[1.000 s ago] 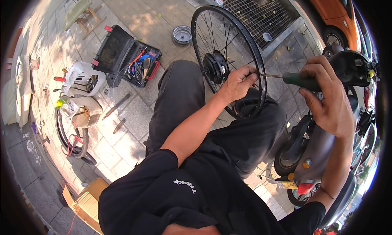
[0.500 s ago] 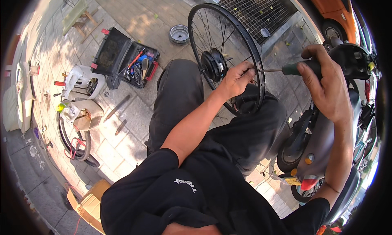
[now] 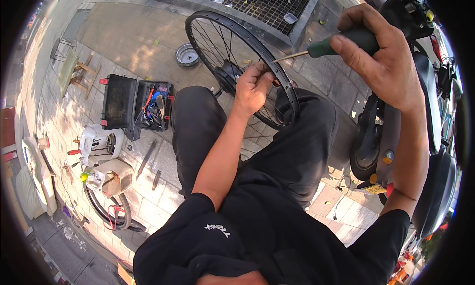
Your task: The person removes spokes from a bicycle wheel using a screwdriver and a hammer. They then insert new spokes into the hub and rim, securing them in place.
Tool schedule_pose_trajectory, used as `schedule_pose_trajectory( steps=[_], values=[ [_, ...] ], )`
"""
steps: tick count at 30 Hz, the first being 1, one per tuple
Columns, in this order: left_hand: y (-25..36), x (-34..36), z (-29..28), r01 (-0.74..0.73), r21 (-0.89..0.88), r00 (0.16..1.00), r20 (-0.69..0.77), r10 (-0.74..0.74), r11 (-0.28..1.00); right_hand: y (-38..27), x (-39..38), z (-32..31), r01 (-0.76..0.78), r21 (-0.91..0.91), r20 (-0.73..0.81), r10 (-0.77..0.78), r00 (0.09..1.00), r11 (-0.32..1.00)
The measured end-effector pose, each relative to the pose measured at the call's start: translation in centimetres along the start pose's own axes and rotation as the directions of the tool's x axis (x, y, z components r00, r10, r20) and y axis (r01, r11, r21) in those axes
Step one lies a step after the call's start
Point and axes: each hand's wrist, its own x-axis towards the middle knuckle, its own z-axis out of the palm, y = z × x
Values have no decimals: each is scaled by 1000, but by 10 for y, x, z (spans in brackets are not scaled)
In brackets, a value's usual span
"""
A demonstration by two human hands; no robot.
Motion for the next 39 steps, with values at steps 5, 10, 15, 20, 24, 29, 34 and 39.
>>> schedule_pose_trajectory(
  steps=[5, 10, 15, 20, 24, 29, 34, 39],
  values=[
    [3, 1, 0, -37, 169, 998, -38, 44, 985, 9, -10, 5, -99, 82, 47, 95, 994, 992],
    [6, 4, -2, 0, 106, 1000, -22, 3, 994, 19, -18, 6, -16, 62, 22, 14, 1000, 998],
    [3, 6, -13, 40, 44, 997, 57, -42, 998, 26, -21, 8, -27, 121, 19, 25, 1000, 992],
    [-1, 4, -11, 44, -58, 998, 56, -41, 997, 28, -23, 9, -20, 144, 31, 16, 999, 989],
    [4, 3, -6, 29, -38, 999, 26, -28, 999, 33, -25, 11, -13, 174, 58, 3, 998, 985],
    [-7, 3, -10, 4, -2, 1000, -7, -4, 1000, 38, -21, 13, 54, 130, 35, -59, 998, 990],
    [-14, -1, -10, -43, 127, 997, -57, 50, 991, 46, -16, 17, 195, 137, 7, -198, 980, 971],
    [-15, 0, -8, -110, 157, 993, -34, 116, 982, 10, -1, -16, 102, 116, 268, -130, 955, 988]
  ],
)
